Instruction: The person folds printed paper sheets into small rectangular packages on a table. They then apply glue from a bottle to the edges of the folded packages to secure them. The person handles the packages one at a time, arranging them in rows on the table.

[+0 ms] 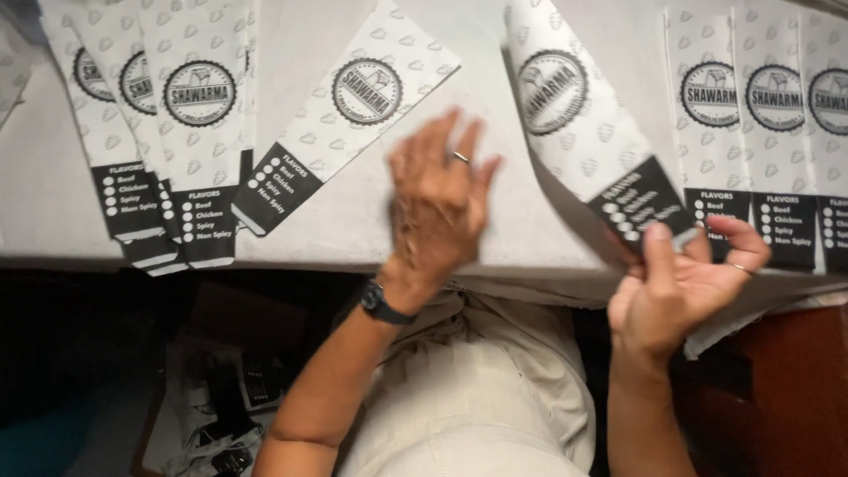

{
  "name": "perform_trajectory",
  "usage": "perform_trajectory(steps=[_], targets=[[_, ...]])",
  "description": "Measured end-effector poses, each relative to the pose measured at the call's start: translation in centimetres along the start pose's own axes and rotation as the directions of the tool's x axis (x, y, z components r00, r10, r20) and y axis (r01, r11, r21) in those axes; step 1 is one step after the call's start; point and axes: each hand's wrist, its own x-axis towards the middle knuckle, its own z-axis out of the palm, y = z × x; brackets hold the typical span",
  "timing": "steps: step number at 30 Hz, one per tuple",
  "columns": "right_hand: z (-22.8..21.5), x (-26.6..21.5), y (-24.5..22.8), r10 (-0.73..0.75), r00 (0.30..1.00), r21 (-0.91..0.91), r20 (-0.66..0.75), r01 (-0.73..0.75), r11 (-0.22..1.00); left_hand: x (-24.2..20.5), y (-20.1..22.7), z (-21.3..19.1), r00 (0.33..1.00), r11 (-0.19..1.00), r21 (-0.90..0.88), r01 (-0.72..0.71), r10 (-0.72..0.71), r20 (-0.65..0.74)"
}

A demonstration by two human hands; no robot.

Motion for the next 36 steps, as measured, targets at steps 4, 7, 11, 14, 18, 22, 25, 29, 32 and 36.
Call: perform_trajectory(steps=[4, 7, 11, 14, 18, 22, 25, 29, 32, 36], targets=[[0.6, -1.9, 0.4, 0.04, 0.998, -0.112, 0.042, -0.035, 0.993, -0.7, 4.3, 1.3, 0.97, 0.915, -0.345, -0.211, 0.239, 0.039], [-0.2, -3.0, -1.5, -0.011, 0.966, -0.432, 0.256, 0.124, 0.893, -0.2, 5.5, 3.2, 0.95, 0.924, -0.26, -0.281, 0.307, 0.064], [-1.9, -1.2, -3.0, -0.245, 0.875, -0.541, 0.417, 0.456, 0.707, 1.0, 5.2, 4.2, 0.881, 0.921, -0.194, -0.338, 0.381, 0.279], [-3.3, 0.1, -3.4, -0.262, 0.801, -0.568, 0.538, 0.574, 0.59, 0.9, 5.0, 3.0, 0.865, 0.887, -0.266, -0.377, 0.439, 0.241], [-3.9, 1.7, -2.9, -0.266, 0.506, -0.22, 0.821, 0.709, 0.67, -0.6, 5.2, -1.2, 0.899, 0.735, -0.56, -0.383, 0.435, -0.044], [-3.8, 2.1, -2.4, -0.269, 0.337, -0.066, 0.902, 0.724, 0.686, -3.8, 4.3, -2.7, 0.878, 0.606, -0.722, -0.336, 0.479, -0.006], [-3.1, 3.0, -2.6, -0.262, 0.296, -0.058, 0.919, 0.755, 0.653, -4.2, 3.9, -1.8, 0.853, 0.644, -0.662, -0.384, 0.522, 0.013], [-3.1, 4.3, -2.1, -0.271, 0.272, -0.041, 0.923, 0.771, 0.635, -3.9, 4.6, -1.1, 0.853, 0.69, -0.595, -0.411, 0.522, 0.016], [-3.1, 4.3, -2.2, -0.269, 0.241, -0.011, 0.933, 0.763, 0.646, -4.0, 4.8, -1.0, 0.87, 0.703, -0.578, -0.415, 0.493, -0.026], [-3.4, 3.9, -1.6, -0.308, 0.266, 0.005, 0.913, 0.75, 0.662, -4.3, 5.0, -0.9, 0.877, 0.675, -0.604, -0.425, 0.471, -0.091]])
